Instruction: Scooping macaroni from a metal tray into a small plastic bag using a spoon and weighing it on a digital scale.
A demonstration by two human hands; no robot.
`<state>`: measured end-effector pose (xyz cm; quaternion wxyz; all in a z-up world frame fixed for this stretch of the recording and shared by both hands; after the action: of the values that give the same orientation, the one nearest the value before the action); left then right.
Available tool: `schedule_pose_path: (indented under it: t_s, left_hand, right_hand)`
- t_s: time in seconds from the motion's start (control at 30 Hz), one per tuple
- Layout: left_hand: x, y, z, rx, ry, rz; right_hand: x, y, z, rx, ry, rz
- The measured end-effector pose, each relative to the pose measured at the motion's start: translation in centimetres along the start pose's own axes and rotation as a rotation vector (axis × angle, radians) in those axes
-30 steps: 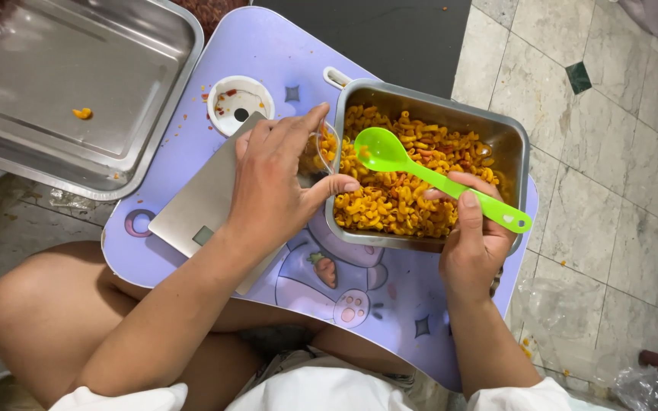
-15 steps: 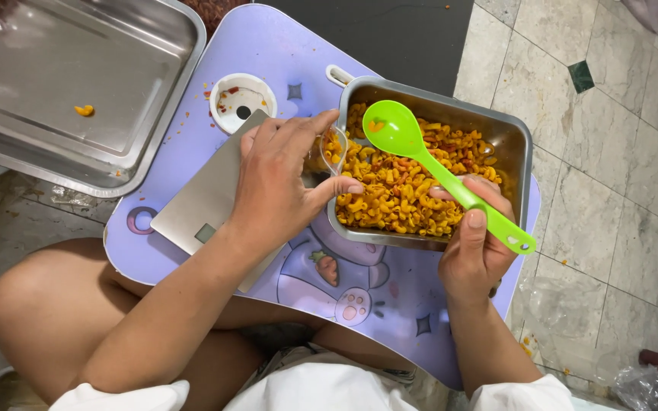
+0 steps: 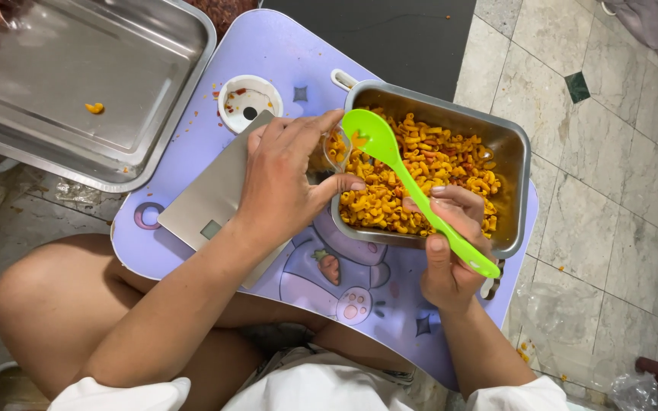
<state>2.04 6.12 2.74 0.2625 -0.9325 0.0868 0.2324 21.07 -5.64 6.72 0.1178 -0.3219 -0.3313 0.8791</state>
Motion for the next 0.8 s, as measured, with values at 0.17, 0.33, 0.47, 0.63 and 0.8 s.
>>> schedule_pose_path:
  t_s: [0.17,0.33,0.47,0.63,0.8]
  left_hand:
    - [0.3,0.0,0.2,0.000,-0.010,0.018]
    - [0.1,0.0,0.2,-0.013,-0.017,0.012]
    - [0.0,0.0,0.2,-0.015,-0.023,0.018]
    - [-0.1,-0.2,0.0,-0.002,-0.016,0.020]
    - [0.2,-0.2,0.3,-0.023,-0.019,0.031]
  right_hand:
    - [0.4,0.0,0.5,-0.047,0.044,0.043]
    - [0.3,0.3,0.7,-0.082,0.072,-0.007]
    - [0.1,0.1,1.5,-0.108,0.118,-0.012]
    - [-0.1,0.6,1.6,-0.125,0.140,-0.024]
    - [-0.1,0.4,1.5,-0.092,0.135,-0.005]
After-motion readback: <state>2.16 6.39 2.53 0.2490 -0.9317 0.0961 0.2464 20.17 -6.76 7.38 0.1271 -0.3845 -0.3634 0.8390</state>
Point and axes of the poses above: each hand's wrist, its own y-axis away from the middle knuckle, its own x-axis out of the palm, z = x × y, the point moved 7 cm from there along -y, towards the middle knuckle, and after that the axes turned 7 degrees about y, right-handed, at the moved point
